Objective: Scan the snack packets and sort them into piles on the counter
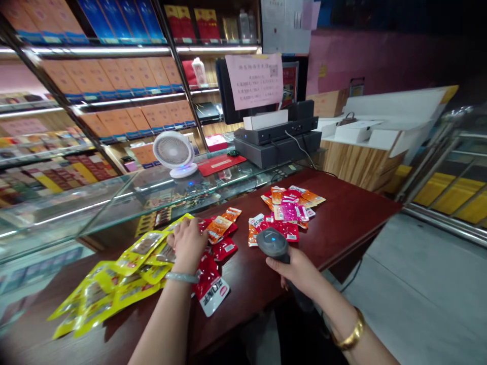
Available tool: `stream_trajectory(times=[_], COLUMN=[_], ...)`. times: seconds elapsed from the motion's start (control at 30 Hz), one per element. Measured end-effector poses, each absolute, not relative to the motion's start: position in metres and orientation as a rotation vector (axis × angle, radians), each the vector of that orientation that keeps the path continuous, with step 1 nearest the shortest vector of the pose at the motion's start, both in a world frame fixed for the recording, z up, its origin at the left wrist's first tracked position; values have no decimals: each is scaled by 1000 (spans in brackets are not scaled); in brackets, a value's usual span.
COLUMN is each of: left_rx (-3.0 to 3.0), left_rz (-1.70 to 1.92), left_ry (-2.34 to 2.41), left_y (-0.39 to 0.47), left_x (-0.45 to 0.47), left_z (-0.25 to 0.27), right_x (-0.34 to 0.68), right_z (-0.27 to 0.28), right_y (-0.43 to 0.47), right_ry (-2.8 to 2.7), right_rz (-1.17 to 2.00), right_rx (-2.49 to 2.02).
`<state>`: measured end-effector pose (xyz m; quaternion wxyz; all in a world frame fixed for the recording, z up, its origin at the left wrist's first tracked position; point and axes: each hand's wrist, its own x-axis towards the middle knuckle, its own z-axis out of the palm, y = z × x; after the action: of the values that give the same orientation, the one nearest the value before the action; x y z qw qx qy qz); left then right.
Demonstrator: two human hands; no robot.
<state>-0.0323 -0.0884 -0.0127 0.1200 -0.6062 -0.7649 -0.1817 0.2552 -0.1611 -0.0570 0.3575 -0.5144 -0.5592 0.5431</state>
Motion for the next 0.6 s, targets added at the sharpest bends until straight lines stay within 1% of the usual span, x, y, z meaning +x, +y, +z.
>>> stream_trajectory(times=[0.1,0.17,0.4,0.6], left_rx=[-1840,-1965,-2327,-2418], left_rz=[-690,-732,-514,-501], left_ry=[-2059,-1966,-1914,-1980], left_y=[-93,-97,-107,-107], left_x=[-12,3,45,65], left_z=[-17,-19,-37,-48], right_x=[260,265,275,273], right_z=[-59,-60,-59,-56], right_y=[-163,-164,-166,-169], right_ry=[-1446,-1450,-1373,-1353], right_rz=[1395,1388,1386,1399], right_rx=[-1345,-1352,-1362,-1346])
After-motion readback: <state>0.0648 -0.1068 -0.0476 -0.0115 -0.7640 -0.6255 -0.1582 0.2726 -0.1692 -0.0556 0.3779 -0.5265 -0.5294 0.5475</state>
